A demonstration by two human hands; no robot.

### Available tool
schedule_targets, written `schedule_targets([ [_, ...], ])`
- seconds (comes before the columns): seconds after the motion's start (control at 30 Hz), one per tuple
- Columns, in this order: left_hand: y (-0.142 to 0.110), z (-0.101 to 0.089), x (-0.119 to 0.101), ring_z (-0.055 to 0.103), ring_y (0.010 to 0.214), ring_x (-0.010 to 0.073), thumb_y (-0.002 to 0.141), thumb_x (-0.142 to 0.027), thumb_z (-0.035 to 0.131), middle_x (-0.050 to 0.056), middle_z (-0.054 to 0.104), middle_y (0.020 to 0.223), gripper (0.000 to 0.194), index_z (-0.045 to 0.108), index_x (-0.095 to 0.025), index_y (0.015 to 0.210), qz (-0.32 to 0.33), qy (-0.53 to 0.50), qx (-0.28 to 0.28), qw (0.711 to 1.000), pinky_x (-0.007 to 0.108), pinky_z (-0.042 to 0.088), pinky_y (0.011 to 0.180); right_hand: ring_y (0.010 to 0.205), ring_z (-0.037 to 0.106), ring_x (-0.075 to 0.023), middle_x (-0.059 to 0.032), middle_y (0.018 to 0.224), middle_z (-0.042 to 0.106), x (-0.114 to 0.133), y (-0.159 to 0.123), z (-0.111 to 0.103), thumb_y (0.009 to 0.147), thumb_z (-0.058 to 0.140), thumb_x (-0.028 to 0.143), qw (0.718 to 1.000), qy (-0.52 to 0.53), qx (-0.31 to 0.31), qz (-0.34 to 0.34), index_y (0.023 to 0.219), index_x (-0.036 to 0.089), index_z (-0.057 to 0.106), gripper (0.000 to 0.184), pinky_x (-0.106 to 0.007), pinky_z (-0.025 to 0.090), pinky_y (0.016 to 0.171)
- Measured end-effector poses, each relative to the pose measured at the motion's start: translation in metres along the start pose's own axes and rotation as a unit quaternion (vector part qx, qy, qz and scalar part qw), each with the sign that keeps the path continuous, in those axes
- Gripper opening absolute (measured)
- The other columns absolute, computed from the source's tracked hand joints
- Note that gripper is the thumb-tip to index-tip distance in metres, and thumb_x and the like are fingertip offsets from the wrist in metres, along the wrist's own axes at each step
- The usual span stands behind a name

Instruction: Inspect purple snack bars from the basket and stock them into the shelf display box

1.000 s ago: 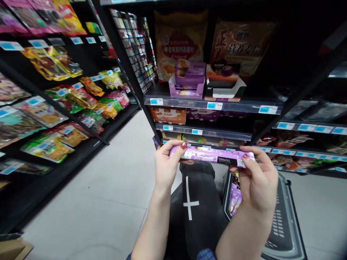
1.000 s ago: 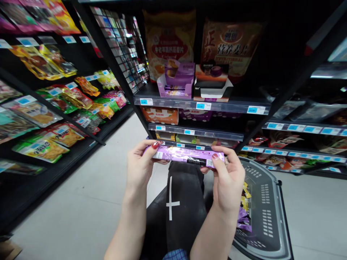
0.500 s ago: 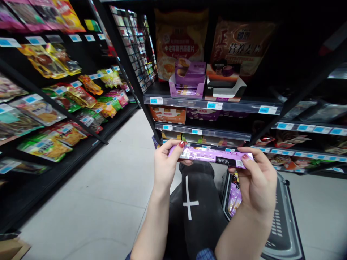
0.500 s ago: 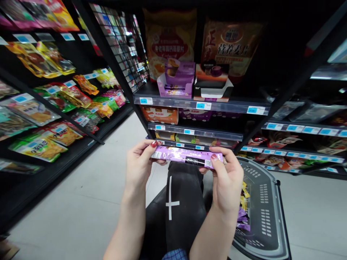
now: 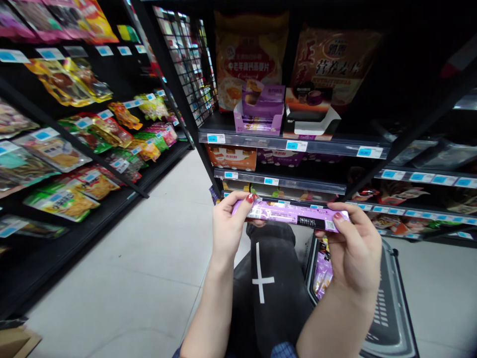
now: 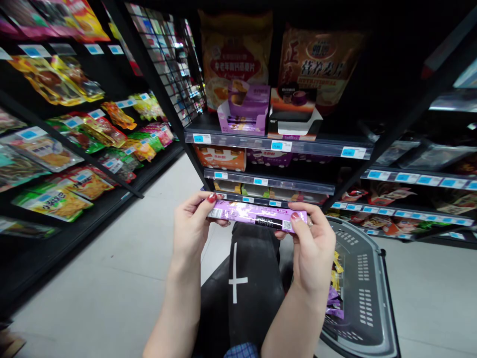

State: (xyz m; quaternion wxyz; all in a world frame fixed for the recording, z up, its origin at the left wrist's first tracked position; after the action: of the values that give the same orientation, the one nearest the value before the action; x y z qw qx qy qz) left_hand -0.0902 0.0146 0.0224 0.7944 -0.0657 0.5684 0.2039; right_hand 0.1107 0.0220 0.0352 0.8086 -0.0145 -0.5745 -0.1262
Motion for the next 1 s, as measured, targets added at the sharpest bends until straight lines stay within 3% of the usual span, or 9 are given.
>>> schedule_targets([
  [0.13,0.000,-0.003,0.000,0.058,0.052,0.0096,0.072,-0.037,0.072,0.000,0.063,0.070,0.021,0.067,-0.016,0.074,0.032,0.004,-0.018,0.999,0.020,0.050,0.045,0.060,0.057,-0.0098,-0.0020,0.085,0.063,0.001,-0.002,-0.001,0.069,0.073,0.028,1.000,-0.001,0.006,-0.020,0.083,0.022,0.070,0.016,-0.018,0.047,0.039],
  [0.33,-0.001,-0.007,-0.003,0.063,0.076,0.0138,0.076,-0.034,0.069,0.004,0.069,0.083,0.017,0.071,-0.019,0.081,0.112,0.031,-0.051,0.992,0.021,0.051,0.062,0.057,0.058,-0.0117,0.0000,0.073,0.060,0.004,-0.007,0.001,0.073,0.070,0.025,0.997,0.000,0.032,-0.076,0.087,0.023,0.070,0.015,-0.021,0.049,0.040],
  [0.63,-0.003,-0.007,-0.009,0.065,0.092,0.0171,0.078,-0.034,0.067,0.005,0.068,0.103,0.024,0.067,-0.022,0.099,0.179,0.040,-0.071,0.981,0.026,0.052,0.078,0.053,0.055,-0.0092,0.0009,0.074,0.062,0.007,-0.009,0.000,0.075,0.067,0.022,0.989,-0.001,0.041,-0.139,0.089,0.023,0.069,0.014,-0.022,0.048,0.045],
  [0.73,-0.004,-0.005,-0.011,0.065,0.092,0.0177,0.078,-0.035,0.068,0.004,0.067,0.098,0.028,0.065,-0.022,0.103,0.167,0.038,-0.075,0.982,0.026,0.053,0.077,0.053,0.056,-0.0095,0.0006,0.076,0.062,0.006,-0.009,0.000,0.076,0.067,0.022,0.990,-0.004,0.038,-0.134,0.091,0.023,0.069,0.015,-0.022,0.049,0.045],
  [0.87,-0.006,0.000,-0.012,0.067,0.078,0.0167,0.078,-0.037,0.067,0.001,0.066,0.079,0.035,0.062,-0.024,0.110,0.106,0.021,-0.066,0.992,0.025,0.055,0.067,0.056,0.060,-0.0113,-0.0014,0.087,0.064,0.007,-0.009,0.002,0.078,0.066,0.023,0.992,-0.012,0.023,-0.126,0.094,0.025,0.069,0.017,-0.024,0.052,0.043],
  [1.0,-0.005,0.003,-0.009,0.067,0.065,0.0157,0.078,-0.039,0.066,0.000,0.064,0.070,0.030,0.063,-0.021,0.102,0.053,-0.012,-0.034,0.998,0.024,0.057,0.055,0.045,0.057,-0.0062,-0.0030,0.102,0.065,0.006,-0.005,0.001,0.080,0.065,0.023,0.991,-0.034,0.015,-0.126,0.102,0.027,0.068,0.022,-0.023,0.051,0.041],
])
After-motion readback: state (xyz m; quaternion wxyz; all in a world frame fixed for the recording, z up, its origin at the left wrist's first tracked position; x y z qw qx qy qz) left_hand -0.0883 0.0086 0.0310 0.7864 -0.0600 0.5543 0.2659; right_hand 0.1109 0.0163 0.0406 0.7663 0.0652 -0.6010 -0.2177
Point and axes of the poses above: each hand's wrist, its own y-axis towards the middle knuckle, its own z-axis out of the palm, x = y × z, the point moved 3 cm from there along y, towards the middle knuckle
